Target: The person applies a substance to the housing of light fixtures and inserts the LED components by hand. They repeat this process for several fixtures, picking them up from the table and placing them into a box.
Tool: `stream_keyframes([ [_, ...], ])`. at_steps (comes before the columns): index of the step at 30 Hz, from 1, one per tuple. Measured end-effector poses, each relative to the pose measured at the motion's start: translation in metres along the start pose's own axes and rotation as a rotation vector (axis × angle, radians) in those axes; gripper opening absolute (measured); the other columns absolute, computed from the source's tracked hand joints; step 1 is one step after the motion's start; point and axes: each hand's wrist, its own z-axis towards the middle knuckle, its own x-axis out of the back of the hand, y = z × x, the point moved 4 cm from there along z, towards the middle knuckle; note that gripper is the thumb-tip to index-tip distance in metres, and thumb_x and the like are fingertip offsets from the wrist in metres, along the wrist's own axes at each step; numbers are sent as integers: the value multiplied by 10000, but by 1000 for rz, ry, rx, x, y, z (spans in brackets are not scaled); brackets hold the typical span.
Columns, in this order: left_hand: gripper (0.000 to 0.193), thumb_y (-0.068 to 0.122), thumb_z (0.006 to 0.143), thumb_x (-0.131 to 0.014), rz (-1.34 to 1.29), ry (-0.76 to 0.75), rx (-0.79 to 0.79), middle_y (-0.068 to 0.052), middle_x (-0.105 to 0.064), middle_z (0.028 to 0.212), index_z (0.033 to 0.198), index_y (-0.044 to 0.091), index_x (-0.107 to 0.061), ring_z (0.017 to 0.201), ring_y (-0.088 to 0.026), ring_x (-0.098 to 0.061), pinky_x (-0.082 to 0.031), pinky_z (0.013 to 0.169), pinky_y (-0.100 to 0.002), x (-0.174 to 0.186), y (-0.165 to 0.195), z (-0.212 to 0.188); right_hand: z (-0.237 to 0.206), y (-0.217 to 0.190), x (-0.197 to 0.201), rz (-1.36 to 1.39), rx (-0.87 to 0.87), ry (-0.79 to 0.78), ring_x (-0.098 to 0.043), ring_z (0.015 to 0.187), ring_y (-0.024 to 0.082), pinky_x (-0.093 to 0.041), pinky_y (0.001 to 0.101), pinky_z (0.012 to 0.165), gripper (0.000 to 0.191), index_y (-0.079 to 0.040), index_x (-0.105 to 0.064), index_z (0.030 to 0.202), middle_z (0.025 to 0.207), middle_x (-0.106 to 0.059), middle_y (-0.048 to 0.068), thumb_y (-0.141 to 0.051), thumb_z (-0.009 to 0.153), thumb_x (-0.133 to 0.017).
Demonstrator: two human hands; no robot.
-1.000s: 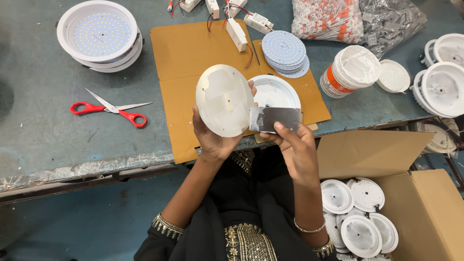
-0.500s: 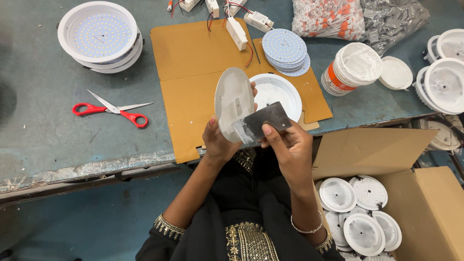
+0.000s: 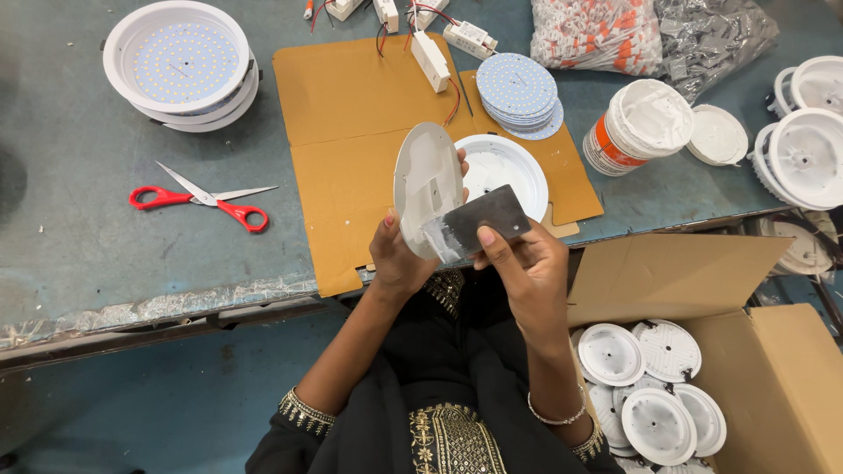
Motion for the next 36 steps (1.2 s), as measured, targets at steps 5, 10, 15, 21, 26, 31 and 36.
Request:
stream_keyframes([
  [5,1147,672,865,-659,-6,-6,2,-185,-238,1705,1649,8,-150,1582,-280,-275,-267,1308,-435,0,-1,0,-1,0,-1,11,6,-7,-654,749,108,-550,252,719,199,34,-707,1068,884,-729,76,-157,1014,-691],
  [10,1146,667,866,-660,-13,0,4,-185,-238,1702,1646,1,-150,1583,-277,-274,-269,1305,-439,3,-1,-2,-4,3,1,70,-19,-2,-647,745,117,-546,261,711,192,36,-707,1059,902,-722,82,-148,1007,-700],
  [15,1142,667,876,-660,10,4,-19,-196,-258,1696,1651,-8,-160,1581,-291,-288,-283,1299,-439,2,0,-1,2,9,7,128,-35,12,-657,736,127,-548,271,699,186,29,-702,1030,900,-733,91,-153,997,-712],
  [21,1134,685,882,-659,-43,4,-15,-221,-273,1681,1651,9,-171,1578,-328,-290,-282,1292,-471,-3,1,1,7,11,15,68,3,76,-647,734,116,-538,257,699,170,30,-708,1045,907,-732,84,-137,1017,-700],
  [26,1114,702,885,-649,-309,15,55,-262,-277,1665,1655,49,-179,1546,-367,-314,-292,1275,-523,-4,5,3,12,10,24,56,25,146,-647,750,112,-543,251,709,150,34,-696,1068,962,-731,78,-103,1009,-706],
  [31,1112,719,883,-636,-331,38,77,-274,-279,1666,1659,60,-188,1541,-372,-327,-290,1279,-524,-5,6,4,12,13,21,76,6,134,-676,775,116,-576,258,734,199,27,-678,1140,996,-733,80,-87,979,-708],
  [36,1118,741,874,-617,-338,51,90,-274,-281,1657,1657,73,-182,1542,-382,-317,-297,1266,-539,-5,7,3,12,11,21,91,18,139,-698,790,131,-572,258,764,225,23,-638,1173,1022,-731,89,-69,982,-716],
])
